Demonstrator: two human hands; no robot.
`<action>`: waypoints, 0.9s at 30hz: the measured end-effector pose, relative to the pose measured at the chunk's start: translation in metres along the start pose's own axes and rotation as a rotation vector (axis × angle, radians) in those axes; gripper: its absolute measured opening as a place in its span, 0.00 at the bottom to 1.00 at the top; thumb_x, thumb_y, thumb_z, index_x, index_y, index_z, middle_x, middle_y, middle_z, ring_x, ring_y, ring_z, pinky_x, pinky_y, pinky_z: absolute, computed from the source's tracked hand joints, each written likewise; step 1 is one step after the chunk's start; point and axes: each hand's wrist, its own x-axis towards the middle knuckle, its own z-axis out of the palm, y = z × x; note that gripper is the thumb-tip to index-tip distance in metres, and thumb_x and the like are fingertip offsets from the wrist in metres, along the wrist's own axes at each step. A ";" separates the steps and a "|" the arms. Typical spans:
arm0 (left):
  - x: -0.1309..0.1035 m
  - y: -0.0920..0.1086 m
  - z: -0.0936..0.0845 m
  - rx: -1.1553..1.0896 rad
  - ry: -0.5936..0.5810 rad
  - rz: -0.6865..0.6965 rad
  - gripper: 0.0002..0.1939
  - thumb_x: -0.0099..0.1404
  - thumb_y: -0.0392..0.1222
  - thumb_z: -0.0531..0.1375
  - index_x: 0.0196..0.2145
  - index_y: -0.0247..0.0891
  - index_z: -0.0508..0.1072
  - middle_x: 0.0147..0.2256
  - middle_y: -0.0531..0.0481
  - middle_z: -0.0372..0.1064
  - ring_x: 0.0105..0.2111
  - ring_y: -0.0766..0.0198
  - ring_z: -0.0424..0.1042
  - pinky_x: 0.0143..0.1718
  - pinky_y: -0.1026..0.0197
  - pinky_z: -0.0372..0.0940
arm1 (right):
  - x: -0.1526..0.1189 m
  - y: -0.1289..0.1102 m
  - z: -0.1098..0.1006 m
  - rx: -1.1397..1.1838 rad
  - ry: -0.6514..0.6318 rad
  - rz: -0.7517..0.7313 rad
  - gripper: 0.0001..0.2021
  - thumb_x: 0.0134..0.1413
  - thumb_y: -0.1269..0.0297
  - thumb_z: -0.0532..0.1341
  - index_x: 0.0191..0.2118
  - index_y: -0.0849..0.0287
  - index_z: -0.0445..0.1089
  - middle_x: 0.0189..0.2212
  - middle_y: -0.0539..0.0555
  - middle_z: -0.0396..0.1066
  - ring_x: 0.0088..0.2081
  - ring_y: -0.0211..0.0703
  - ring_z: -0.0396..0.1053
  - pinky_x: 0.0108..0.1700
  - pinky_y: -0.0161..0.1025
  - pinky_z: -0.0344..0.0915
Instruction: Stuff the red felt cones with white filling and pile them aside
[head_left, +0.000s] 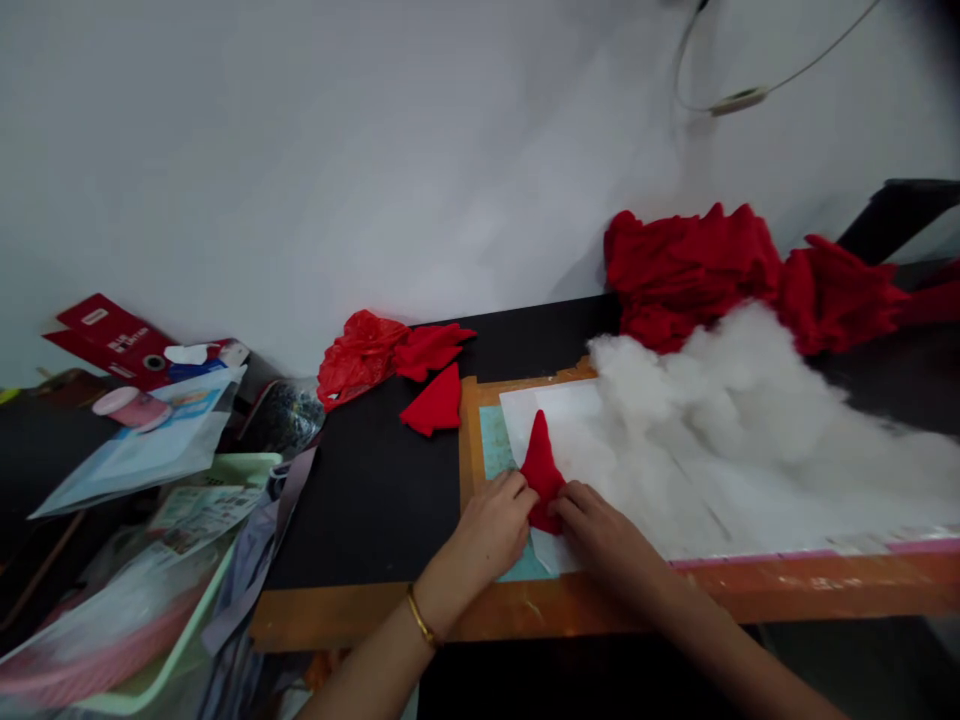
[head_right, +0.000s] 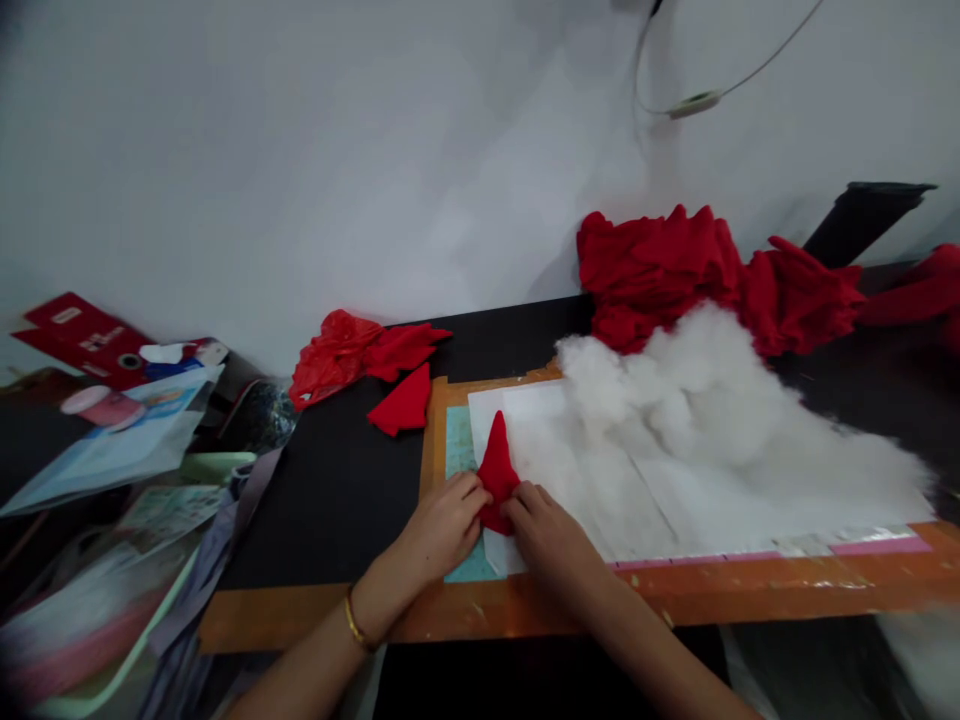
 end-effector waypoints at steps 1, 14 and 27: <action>-0.004 0.001 -0.005 -0.018 0.002 0.009 0.12 0.62 0.30 0.54 0.43 0.38 0.70 0.42 0.45 0.66 0.44 0.56 0.65 0.47 0.54 0.65 | -0.001 0.001 -0.004 0.050 -0.014 0.004 0.12 0.54 0.81 0.54 0.40 0.60 0.68 0.38 0.56 0.67 0.39 0.46 0.68 0.42 0.43 0.70; -0.011 0.005 0.003 -0.190 0.120 -0.037 0.11 0.67 0.37 0.53 0.42 0.38 0.73 0.41 0.44 0.70 0.43 0.55 0.67 0.47 0.52 0.63 | -0.001 0.005 0.006 0.028 0.102 0.055 0.13 0.58 0.79 0.52 0.39 0.59 0.71 0.37 0.56 0.69 0.35 0.43 0.71 0.38 0.39 0.72; 0.012 0.016 0.005 -2.024 0.153 -0.526 0.24 0.58 0.48 0.64 0.50 0.34 0.71 0.44 0.38 0.75 0.40 0.54 0.76 0.36 0.59 0.70 | -0.002 -0.035 -0.004 0.257 0.533 -0.130 0.11 0.62 0.76 0.53 0.42 0.56 0.69 0.39 0.55 0.69 0.41 0.41 0.71 0.43 0.35 0.72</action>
